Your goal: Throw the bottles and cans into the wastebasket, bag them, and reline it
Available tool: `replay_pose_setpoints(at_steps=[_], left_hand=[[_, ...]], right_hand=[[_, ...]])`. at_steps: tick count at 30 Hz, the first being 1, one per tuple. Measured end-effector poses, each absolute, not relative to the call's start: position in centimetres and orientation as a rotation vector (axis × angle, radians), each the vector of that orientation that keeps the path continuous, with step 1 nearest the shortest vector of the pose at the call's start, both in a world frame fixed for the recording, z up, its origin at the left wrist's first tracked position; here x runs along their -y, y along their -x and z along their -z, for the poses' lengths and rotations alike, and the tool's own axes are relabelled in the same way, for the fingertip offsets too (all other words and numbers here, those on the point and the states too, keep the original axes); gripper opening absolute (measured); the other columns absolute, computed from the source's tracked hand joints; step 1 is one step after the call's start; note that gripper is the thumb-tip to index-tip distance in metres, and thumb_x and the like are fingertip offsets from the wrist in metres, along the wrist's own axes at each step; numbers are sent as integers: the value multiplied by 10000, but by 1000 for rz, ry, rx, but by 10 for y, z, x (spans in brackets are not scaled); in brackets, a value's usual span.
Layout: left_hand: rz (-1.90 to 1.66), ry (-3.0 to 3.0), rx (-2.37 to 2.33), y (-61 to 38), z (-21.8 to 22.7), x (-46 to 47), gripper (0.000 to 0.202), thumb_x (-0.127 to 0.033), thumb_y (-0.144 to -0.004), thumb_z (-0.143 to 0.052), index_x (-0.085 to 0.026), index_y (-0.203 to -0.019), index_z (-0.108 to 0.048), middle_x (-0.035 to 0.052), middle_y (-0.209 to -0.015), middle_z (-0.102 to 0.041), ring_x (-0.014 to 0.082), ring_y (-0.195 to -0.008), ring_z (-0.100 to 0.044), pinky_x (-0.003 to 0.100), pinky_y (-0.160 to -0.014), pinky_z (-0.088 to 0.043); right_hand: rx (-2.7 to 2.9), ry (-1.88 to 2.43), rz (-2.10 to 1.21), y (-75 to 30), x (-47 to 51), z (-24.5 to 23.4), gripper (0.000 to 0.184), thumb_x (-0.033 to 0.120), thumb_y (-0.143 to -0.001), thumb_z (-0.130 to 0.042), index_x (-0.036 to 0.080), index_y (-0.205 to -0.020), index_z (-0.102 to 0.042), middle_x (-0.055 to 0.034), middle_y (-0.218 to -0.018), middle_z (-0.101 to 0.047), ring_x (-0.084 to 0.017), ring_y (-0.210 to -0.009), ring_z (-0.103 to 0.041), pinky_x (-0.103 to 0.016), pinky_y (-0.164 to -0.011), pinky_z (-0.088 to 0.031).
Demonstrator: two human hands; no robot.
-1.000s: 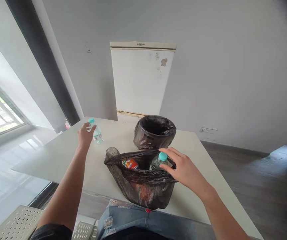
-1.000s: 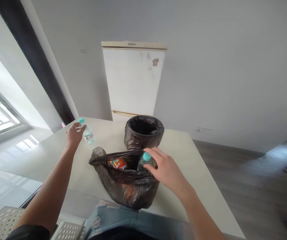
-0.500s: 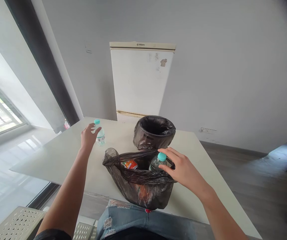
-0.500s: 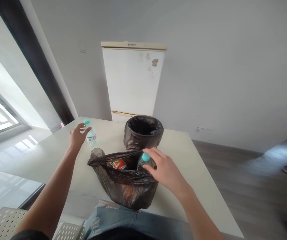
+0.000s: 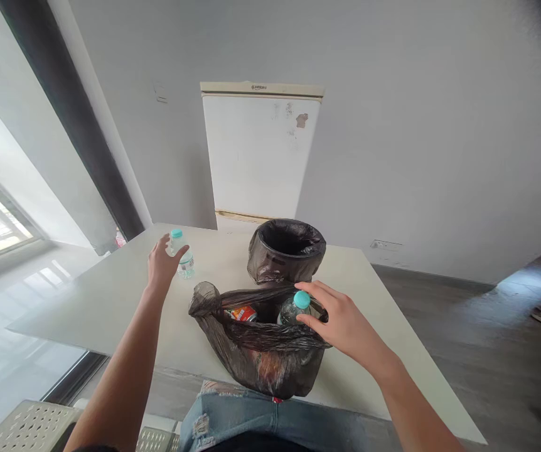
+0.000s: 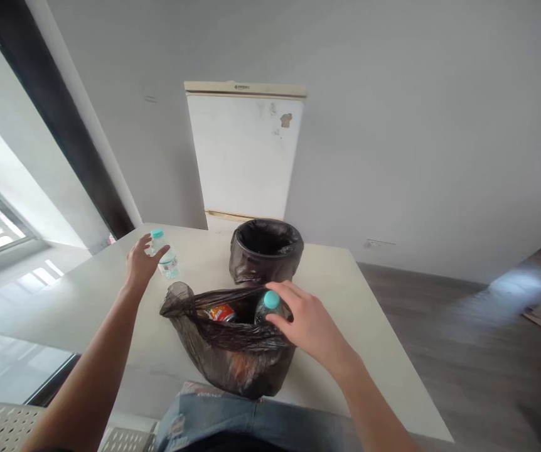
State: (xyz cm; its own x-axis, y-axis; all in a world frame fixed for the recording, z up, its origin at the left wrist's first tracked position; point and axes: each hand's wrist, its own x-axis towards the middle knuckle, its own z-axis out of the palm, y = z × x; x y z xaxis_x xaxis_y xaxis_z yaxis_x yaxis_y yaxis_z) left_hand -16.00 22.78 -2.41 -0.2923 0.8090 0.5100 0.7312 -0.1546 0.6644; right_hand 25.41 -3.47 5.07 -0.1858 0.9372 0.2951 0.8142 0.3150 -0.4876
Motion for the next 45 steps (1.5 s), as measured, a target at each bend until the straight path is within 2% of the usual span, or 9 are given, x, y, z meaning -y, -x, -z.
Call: replay_pose_setpoints(at_steps=[6, 15, 18, 22, 27, 30, 34, 40, 45], left_hand=[[-1984, -1707, -1763, 110, -3, -160, 341, -411, -1058, -468, -189, -1257, -635, 124, -1208, -691, 237, -1111, -662, 345, -862, -548], [-2059, -1965, -1802, 61, -19, -101, 373, -401, -943, -699, -211, -1256, -631, 136, -1306, -629, 308, -1275, -566, 505, -1149, -398], [-1778, -2045, -1816, 80, -6, -119, 578, -469, -912, -723, -255, -1422, -555, 137, -1510, -527, 345, -1426, -469, 533, -1192, -367], [-1093, -2300, -1552, 117, 25, -153, 474, -340, -1028, -437, -256, -1486, -527, 105, -1512, -583, 298, -1430, -511, 503, -1199, -392], [-668, -2575, -1571, 137, 48, -179, 806, -94, -823, -532, -301, -1594, -424, 56, -1685, -397, 322, -1597, -268, 570, -1283, -220], [-534, -2708, -1365, 124, 52, -193, 861, -152, -839, -577, -326, -1645, -331, 29, -1731, -308, 300, -1627, -180, 563, -1304, -143], [-355, -2610, -1368, 103, 64, -212, 884, -348, -806, -748, -309, -1616, -395, 76, -1653, -450, 343, -1551, -341, 545, -1255, -267], [-539, -2449, -1696, 109, 85, -215, 666, -127, -771, -705, -284, -1413, -621, 122, -1427, -629, 393, -1354, -538, 589, -1156, -358], [-960, -2074, -1922, 128, 92, -217, 598, -367, -910, -660, -202, -1457, -485, 187, -1442, -589, 369, -1257, -625, 536, -1057, -480]], right_hand=[[2005, 1527, -275, -252, 32, -44, 423, 340, -971, -670, 372, -1384, -583, -5, -1342, -699, -237, -1152, -712, -370, -964, -598], [1969, 1508, -289, -252, 32, -42, 414, 314, -963, -676, 368, -1365, -591, 2, -1339, -693, -228, -1183, -693, -368, -996, -583], [1975, 1504, -283, -252, 32, -41, 407, 318, -966, -679, 370, -1360, -593, 5, -1324, -697, -224, -1168, -694, -360, -988, -583], [1983, 1495, -303, -252, 32, -40, 405, 323, -973, -682, 379, -1361, -582, 15, -1325, -691, -216, -1172, -686, -353, -987, -578], [1980, 1493, -328, -250, 33, -39, 398, 334, -978, -683, 379, -1359, -576, 9, -1329, -685, -225, -1177, -682, -367, -998, -572], [1978, 1495, -352, -249, 33, -39, 399, 335, -981, -682, 383, -1361, -571, 9, -1332, -680, -223, -1184, -677, -370, -1013, -568], [1975, 1494, -363, -249, 32, -40, 393, 337, -987, -674, 380, -1363, -571, -3, -1324, -678, -231, -1173, -680, -382, -1009, -570], [1968, 1495, -340, -248, 33, -40, 379, 323, -981, -672, 372, -1348, -590, -5, -1299, -686, -229, -1149, -684, -370, -981, -576], [1963, 1470, -341, -248, 33, -37, 392, 316, -981, -671, 366, -1360, -586, -11, -1304, -679, -229, -1161, -673, -366, -993, -566]])
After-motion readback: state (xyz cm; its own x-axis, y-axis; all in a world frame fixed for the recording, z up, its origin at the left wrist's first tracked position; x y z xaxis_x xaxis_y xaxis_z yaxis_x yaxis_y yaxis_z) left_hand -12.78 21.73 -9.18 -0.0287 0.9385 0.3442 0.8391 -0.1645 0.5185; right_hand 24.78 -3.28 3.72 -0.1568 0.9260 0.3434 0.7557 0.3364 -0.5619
